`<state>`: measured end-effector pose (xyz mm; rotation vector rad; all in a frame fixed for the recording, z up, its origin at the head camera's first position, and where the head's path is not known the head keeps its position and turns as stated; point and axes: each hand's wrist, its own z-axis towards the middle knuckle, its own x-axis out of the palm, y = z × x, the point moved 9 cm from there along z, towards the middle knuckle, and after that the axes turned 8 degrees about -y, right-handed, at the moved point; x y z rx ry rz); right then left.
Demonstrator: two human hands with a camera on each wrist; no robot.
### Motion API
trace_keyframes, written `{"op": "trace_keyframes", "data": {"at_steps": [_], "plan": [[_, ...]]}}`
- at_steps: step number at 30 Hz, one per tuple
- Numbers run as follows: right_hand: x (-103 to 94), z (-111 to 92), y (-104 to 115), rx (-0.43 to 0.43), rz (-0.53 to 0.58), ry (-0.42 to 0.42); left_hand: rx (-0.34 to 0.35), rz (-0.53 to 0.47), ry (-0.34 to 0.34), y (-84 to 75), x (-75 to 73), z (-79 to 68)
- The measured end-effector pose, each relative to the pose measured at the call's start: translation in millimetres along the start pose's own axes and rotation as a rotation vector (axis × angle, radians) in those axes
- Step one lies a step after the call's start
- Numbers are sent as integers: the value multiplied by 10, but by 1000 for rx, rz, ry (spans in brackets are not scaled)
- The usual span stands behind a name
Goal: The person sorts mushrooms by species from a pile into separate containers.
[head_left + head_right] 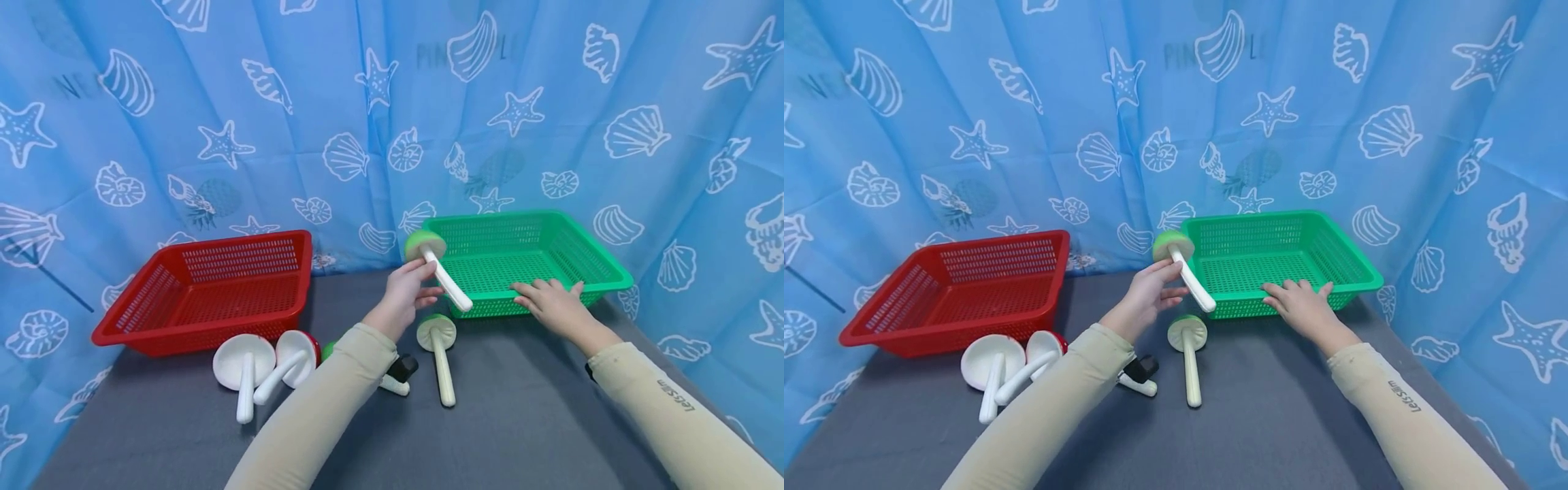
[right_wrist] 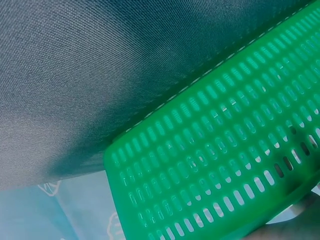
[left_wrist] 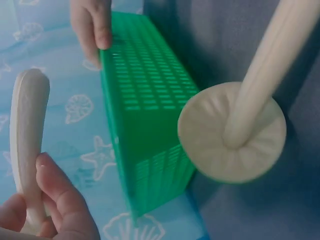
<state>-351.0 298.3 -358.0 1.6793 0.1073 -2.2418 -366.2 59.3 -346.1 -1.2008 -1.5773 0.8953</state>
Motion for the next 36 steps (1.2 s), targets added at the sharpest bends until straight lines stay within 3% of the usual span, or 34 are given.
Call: {"op": "trace_keyframes", "data": {"at_steps": [9, 14, 20, 28, 36], "plan": [[23, -8, -20, -4, -25, -4, -18, -105, -41, 100, 263, 338], [12, -15, -29, 9, -20, -8, -41, -31, 0, 162, 373, 468], [11, -12, -16, 19, 7, 8, -40, 35, 33, 215, 357, 546], [26, -3, -7, 25, 6, 13, 33, 185, 84, 120, 277, 381], [24, 16, -29, 24, 0, 18, 15, 222, 70, 149, -9, 101]]}}
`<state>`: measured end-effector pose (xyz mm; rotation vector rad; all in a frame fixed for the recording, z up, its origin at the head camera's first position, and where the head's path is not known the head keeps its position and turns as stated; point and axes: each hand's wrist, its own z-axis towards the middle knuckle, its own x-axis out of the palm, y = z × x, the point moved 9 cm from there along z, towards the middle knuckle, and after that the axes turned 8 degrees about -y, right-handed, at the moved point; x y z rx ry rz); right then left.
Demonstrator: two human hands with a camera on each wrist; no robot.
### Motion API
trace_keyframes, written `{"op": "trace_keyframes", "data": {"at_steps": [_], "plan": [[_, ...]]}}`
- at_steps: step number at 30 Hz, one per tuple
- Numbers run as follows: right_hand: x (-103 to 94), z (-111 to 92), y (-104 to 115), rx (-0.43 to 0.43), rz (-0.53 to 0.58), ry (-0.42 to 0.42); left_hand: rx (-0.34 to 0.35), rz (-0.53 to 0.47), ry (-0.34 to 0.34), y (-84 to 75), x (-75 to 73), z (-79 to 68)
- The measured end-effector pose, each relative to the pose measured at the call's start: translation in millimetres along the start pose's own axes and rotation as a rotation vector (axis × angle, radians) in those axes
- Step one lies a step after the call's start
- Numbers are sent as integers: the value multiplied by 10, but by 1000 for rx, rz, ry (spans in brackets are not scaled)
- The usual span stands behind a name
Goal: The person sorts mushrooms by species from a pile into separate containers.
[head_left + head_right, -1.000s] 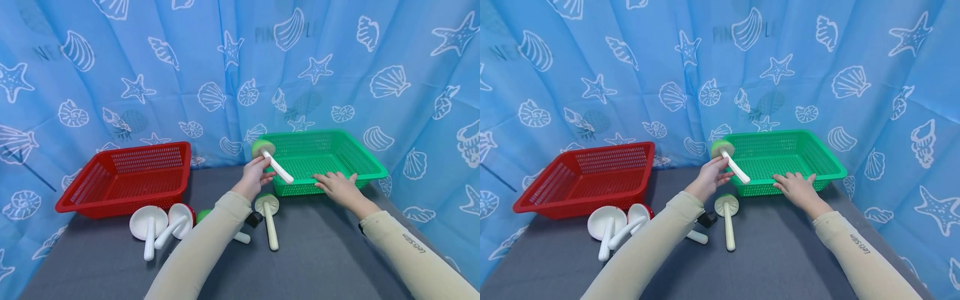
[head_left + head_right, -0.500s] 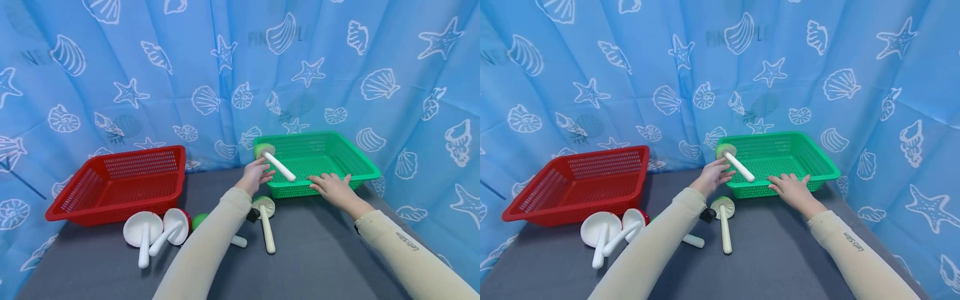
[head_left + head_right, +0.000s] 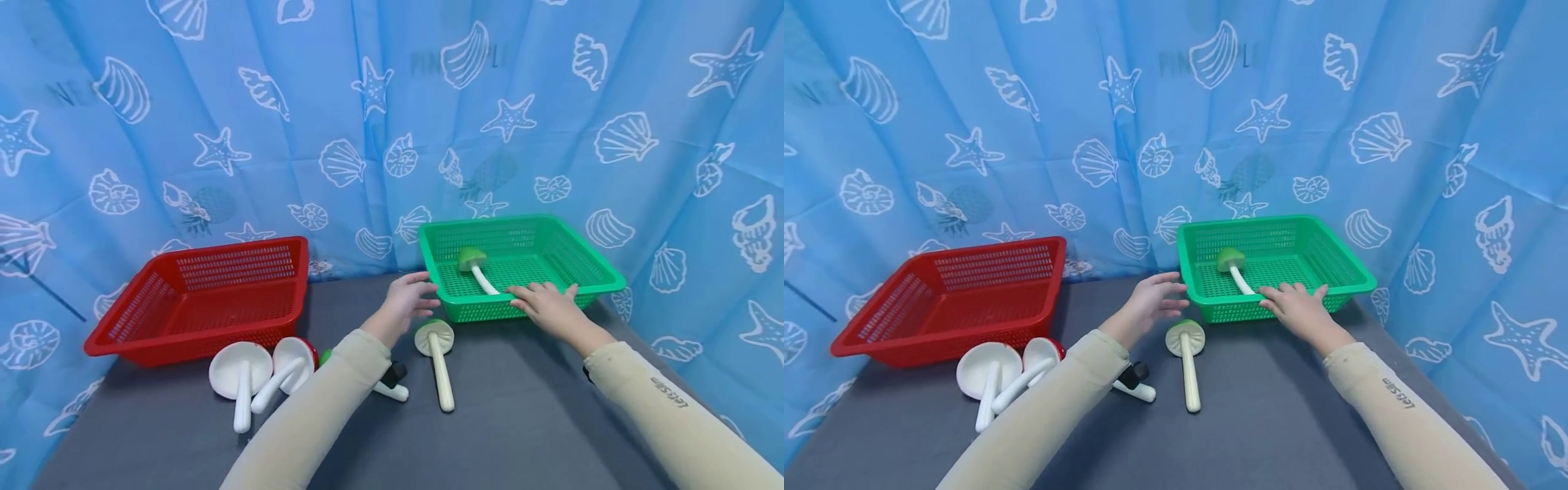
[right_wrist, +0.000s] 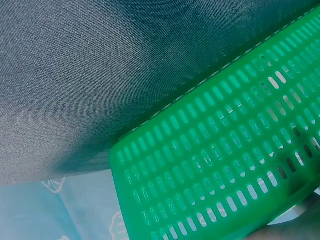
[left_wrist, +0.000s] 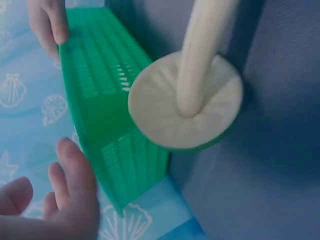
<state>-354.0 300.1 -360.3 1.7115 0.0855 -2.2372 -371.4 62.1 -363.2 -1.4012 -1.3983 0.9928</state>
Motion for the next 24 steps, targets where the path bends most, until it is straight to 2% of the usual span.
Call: {"op": "trace_keyframes", "data": {"at_steps": [7, 13, 19, 24], "plan": [[-18, 1, 1, -6, 0, -10, -58, 104, 33, 277, -137, -240], [-14, 0, 18, -6, -3, -4, -74, 132, 39, 478, -230, -363], [-4, 0, 15, -7, -5, 2, -101, 151, 57, 669, -230, -434], [0, -1, 12, -9, -8, 3, -136, 156, 80, 826, -184, -434]]}}
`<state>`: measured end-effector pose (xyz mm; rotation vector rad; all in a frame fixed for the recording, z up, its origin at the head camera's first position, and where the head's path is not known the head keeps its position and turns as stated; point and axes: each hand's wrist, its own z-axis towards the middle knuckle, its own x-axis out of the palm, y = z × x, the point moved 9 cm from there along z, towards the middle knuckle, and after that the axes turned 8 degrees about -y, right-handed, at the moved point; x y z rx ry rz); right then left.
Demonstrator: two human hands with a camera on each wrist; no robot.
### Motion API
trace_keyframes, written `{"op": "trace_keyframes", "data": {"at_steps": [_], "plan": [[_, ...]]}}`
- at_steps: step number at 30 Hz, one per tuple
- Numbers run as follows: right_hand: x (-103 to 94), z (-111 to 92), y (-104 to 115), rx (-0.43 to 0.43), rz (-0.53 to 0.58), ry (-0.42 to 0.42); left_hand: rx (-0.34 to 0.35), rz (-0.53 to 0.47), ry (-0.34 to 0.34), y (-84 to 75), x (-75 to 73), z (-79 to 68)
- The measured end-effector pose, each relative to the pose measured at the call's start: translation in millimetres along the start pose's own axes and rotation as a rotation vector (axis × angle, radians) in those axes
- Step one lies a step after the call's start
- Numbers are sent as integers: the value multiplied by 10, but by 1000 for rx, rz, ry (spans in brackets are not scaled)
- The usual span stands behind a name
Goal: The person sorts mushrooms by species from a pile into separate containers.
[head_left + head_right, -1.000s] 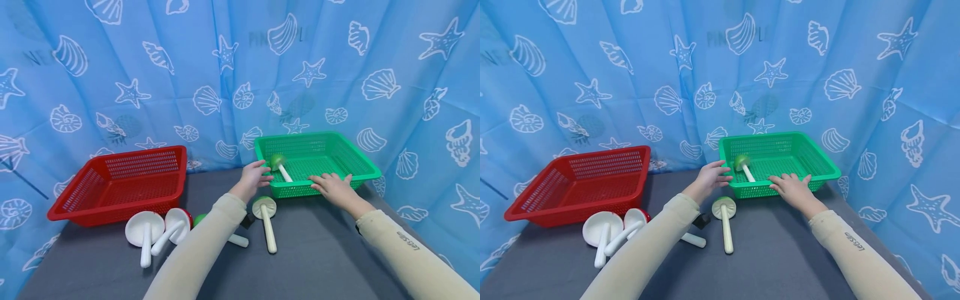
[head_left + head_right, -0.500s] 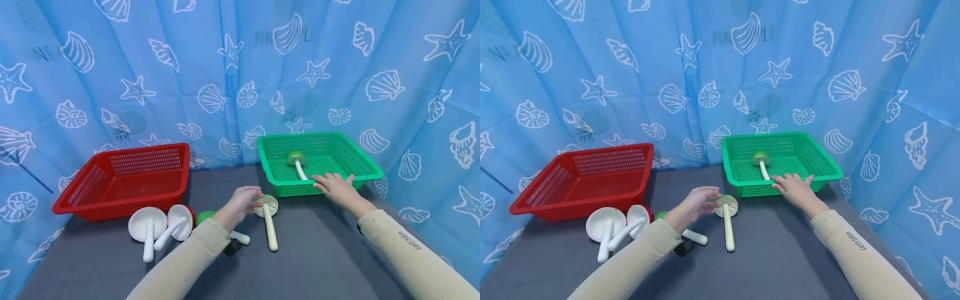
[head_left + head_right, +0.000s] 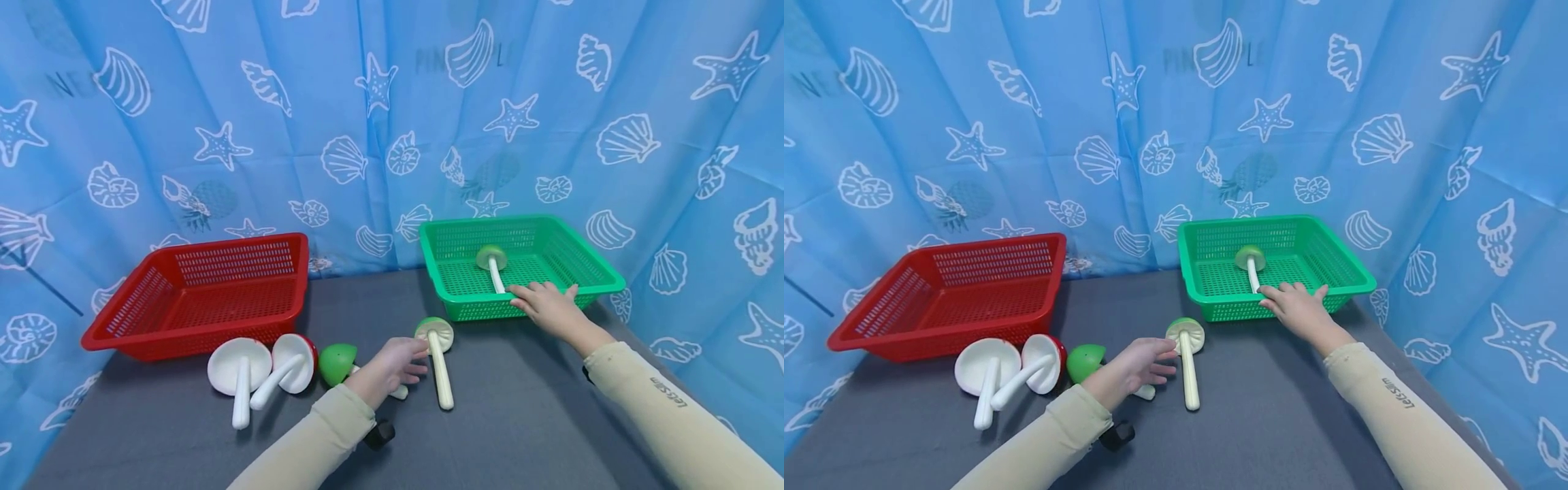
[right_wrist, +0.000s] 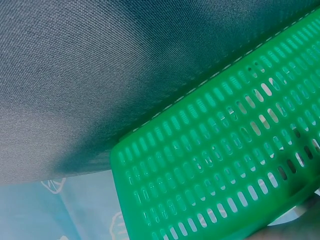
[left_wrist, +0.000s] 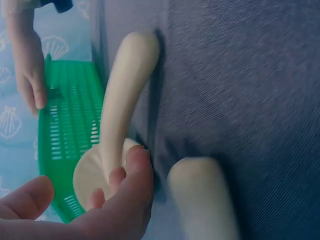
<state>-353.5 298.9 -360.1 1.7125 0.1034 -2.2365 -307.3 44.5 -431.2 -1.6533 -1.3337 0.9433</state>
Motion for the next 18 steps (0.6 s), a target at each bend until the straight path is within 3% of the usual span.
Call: {"op": "trace_keyframes", "data": {"at_steps": [8, 18], "plan": [[-5, 6, -8, 0, 0, -8, -48, -61, 3, 165, 105, 81], [-4, -2, -9, 0, 13, -31, -83, -100, -57, 262, 204, 150]]}}
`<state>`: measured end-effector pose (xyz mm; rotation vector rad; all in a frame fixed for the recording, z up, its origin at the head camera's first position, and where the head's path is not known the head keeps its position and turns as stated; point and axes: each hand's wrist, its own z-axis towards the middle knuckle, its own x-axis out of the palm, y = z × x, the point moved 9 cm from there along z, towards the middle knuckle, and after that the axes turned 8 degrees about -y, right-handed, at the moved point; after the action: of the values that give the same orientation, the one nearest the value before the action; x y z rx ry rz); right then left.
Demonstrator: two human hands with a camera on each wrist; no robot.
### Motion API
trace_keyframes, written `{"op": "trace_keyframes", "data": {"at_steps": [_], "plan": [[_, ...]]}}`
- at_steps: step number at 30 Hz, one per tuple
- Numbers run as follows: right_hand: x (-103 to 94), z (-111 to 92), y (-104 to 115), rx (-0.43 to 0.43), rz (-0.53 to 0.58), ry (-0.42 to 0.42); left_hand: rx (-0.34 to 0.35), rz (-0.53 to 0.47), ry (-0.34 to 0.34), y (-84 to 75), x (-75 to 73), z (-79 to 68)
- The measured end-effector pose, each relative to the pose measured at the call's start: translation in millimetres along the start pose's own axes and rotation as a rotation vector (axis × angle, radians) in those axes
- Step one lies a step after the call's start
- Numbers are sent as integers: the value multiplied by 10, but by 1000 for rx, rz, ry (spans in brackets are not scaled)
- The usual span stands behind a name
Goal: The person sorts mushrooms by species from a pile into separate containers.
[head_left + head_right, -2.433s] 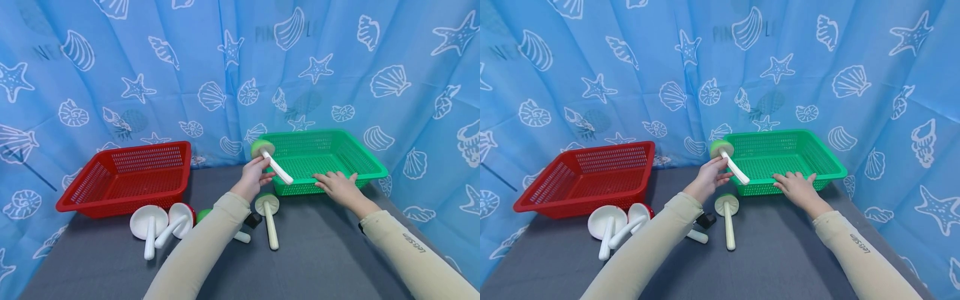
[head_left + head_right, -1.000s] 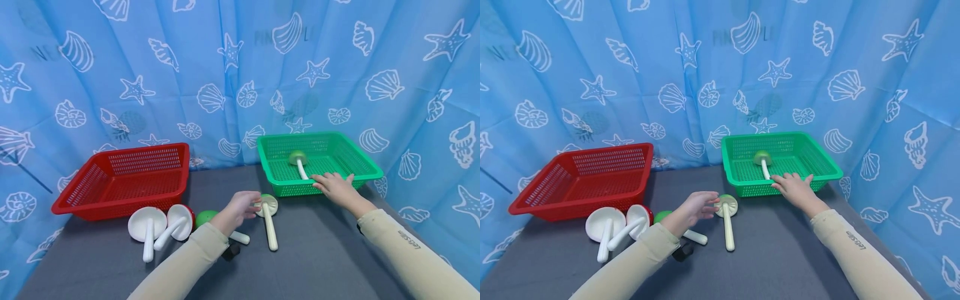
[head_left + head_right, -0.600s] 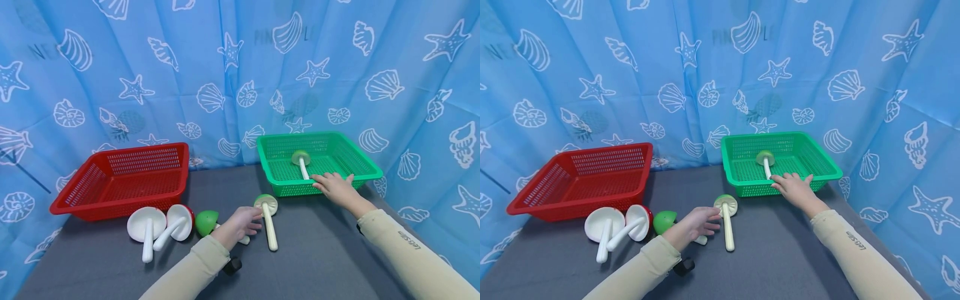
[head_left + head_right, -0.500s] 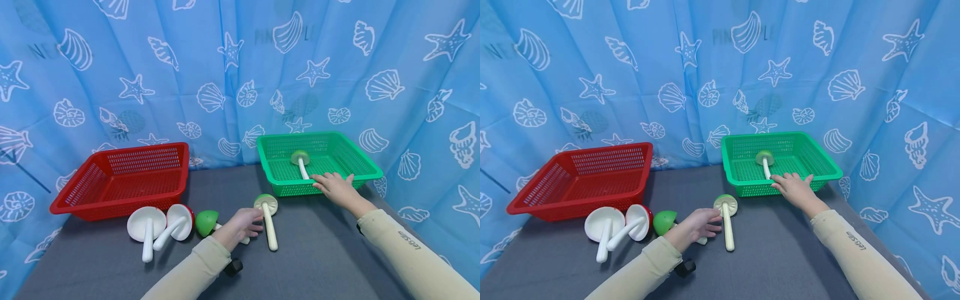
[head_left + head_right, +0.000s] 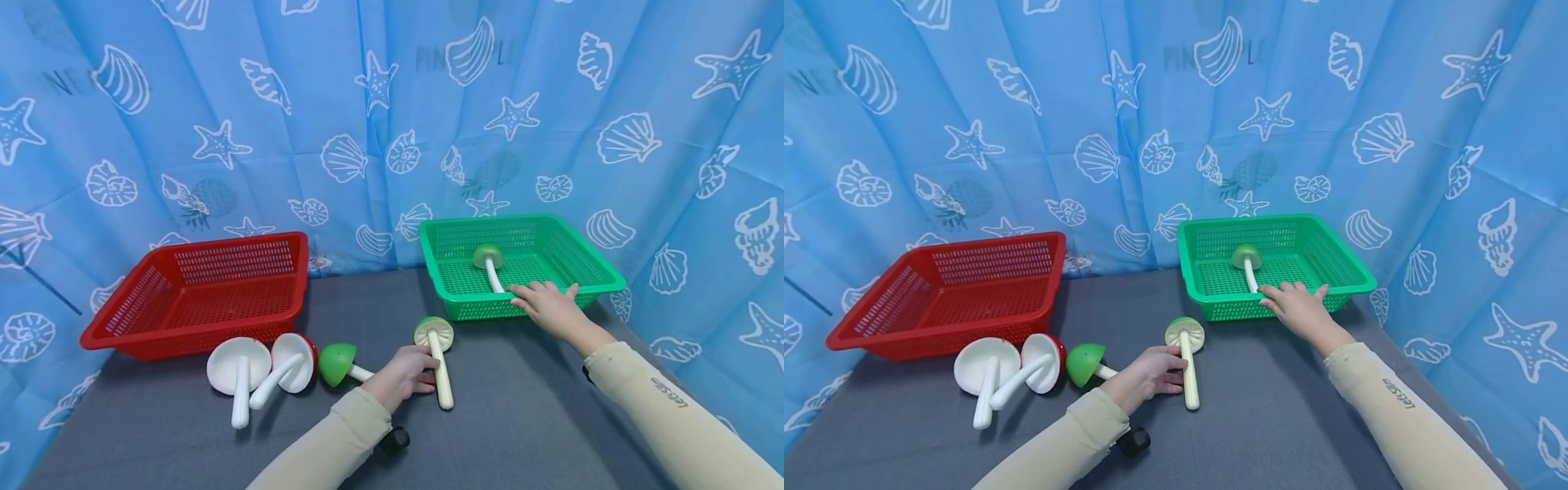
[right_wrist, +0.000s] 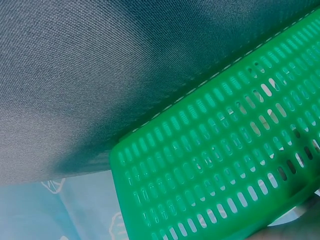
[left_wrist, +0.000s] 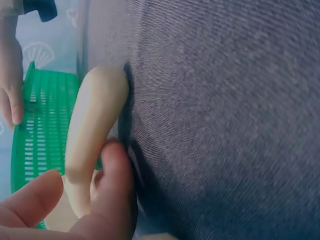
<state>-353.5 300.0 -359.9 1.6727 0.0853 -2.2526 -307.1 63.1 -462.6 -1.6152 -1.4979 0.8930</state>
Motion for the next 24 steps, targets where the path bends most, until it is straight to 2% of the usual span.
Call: {"op": "trace_keyframes", "data": {"at_steps": [7, 12, 17, 24], "plan": [[3, -1, 6, 0, -15, 21, 0, -28, 9, -5, 46, -16], [-6, -9, 17, -3, -18, 26, 32, -61, -9, -49, 12, -44], [-2, -8, 18, -2, -14, 27, 63, -124, -58, -176, -84, -102], [-7, -7, 21, -4, -2, 11, 64, -201, -72, -478, -198, -160]]}}
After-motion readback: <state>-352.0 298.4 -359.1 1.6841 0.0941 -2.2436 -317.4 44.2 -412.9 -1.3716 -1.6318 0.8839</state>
